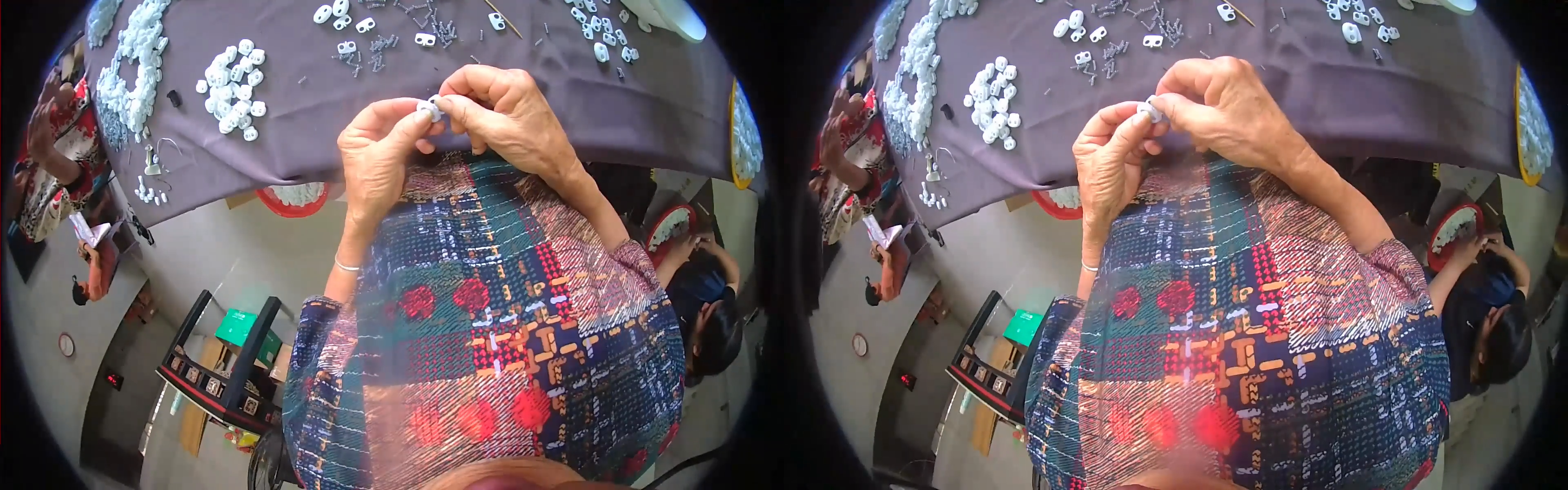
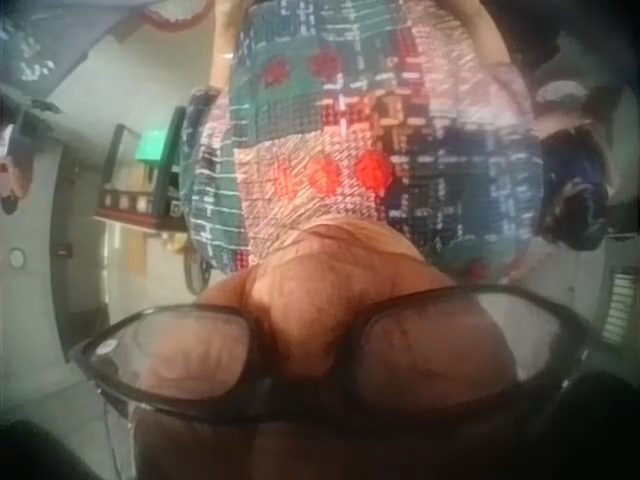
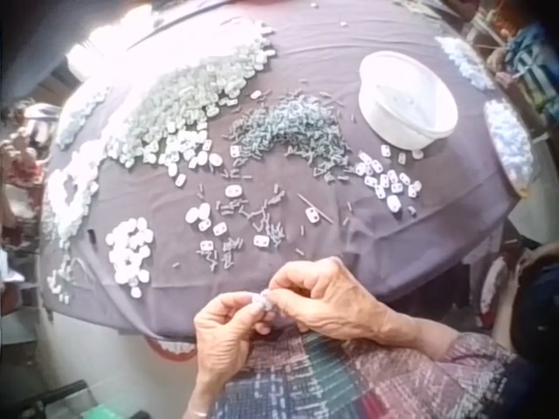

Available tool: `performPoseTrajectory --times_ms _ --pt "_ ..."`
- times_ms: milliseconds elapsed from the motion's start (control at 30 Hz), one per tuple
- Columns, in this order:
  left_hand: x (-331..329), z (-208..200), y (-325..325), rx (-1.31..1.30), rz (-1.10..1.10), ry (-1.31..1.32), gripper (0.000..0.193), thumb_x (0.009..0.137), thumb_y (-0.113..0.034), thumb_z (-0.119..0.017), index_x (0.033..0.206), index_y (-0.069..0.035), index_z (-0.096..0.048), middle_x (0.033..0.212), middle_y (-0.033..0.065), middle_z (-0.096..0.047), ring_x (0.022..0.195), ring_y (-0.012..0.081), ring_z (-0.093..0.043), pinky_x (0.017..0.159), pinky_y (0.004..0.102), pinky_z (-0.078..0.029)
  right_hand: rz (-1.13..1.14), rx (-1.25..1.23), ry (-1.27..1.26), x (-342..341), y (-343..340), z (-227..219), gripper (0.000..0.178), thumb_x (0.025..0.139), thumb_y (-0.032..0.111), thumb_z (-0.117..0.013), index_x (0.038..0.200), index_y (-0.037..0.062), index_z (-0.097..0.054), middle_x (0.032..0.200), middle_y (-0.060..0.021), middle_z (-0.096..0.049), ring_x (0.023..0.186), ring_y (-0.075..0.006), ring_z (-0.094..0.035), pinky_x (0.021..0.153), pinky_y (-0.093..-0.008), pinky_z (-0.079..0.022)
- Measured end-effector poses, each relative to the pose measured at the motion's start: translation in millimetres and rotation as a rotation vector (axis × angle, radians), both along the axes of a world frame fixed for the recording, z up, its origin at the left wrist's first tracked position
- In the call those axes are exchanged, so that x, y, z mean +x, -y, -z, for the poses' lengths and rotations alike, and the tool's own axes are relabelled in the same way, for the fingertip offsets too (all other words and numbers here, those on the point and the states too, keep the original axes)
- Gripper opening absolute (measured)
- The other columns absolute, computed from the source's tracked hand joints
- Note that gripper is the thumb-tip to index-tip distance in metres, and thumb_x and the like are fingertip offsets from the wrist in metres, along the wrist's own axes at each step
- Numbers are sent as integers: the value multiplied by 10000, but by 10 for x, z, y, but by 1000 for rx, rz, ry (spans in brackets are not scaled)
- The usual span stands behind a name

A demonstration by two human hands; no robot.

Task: The person assembles plastic cord locks by hand by picking up plastic components and small springs from the table and fitting them together.

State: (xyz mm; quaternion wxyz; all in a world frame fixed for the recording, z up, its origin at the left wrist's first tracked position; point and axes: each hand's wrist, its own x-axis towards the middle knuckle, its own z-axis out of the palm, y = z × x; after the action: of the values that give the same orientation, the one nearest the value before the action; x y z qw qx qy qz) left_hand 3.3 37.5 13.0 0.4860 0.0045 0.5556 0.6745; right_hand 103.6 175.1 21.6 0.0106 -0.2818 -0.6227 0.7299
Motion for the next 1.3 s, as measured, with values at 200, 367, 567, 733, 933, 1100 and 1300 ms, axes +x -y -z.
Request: performPoseTrajectory --times_ms 200,367,567,733,933,1100,1300 --pt "4 -20 10 -8 -6 -24 143 805 -23 -630 928 43 -599 837 121 -651 728 153 -632 589 218 -487 -13 1 0 -9 11 -6 131 865 112 -562 884 -11 -607 644 0 -553 523 -30 -486 426 -164 -389" --pt "11 -32 12 -3 -17 -35 146 797 -18 -639 922 47 -600 833 122 -651 718 151 -630 583 217 -489 -17 -22 -1 -7 16 5 135 865 115 -565 877 -12 -608 629 0 -543 510 -31 -475 424 -165 -383" --pt "14 -41 18 -39 -17 -53 140 795 -10 -640 917 49 -604 827 121 -649 704 147 -629 580 213 -497 -27 -72 2 3 3 8 151 868 135 -565 872 -9 -611 616 -2 -536 497 -35 -472 426 -163 -378" --pt "13 -27 25 -51 -21 -54 137 793 -4 -642 913 52 -604 819 121 -647 672 141 -626 574 217 -507 -33 -97 5 11 2 15 171 872 156 -565 873 -9 -612 607 -1 -540 483 -36 -477 427 -162 -379" --pt "30 -10 24 -52 -53 -43 137 792 0 -643 910 56 -601 809 124 -645 664 142 -624 582 224 -514 -22 -132 22 -2 9 19 184 873 166 -569 877 -14 -610 611 -6 -554 486 -38 -496 434 -158 -394" --pt "33 4 6 -18 -57 -52 125 797 6 -636 905 57 -599 803 126 -643 658 144 -619 585 229 -513 -19 -112 -4 -14 13 39 187 876 167 -564 882 -14 -611 610 -8 -556 482 -40 -500 437 -160 -410" --pt "29 46 -9 -8 -50 -84 114 800 7 -634 899 53 -602 791 127 -642 656 139 -615 585 229 -512 -28 -130 -28 -24 -2 105 182 876 162 -562 878 -13 -613 611 -10 -557 481 -40 -502 430 -158 -405"
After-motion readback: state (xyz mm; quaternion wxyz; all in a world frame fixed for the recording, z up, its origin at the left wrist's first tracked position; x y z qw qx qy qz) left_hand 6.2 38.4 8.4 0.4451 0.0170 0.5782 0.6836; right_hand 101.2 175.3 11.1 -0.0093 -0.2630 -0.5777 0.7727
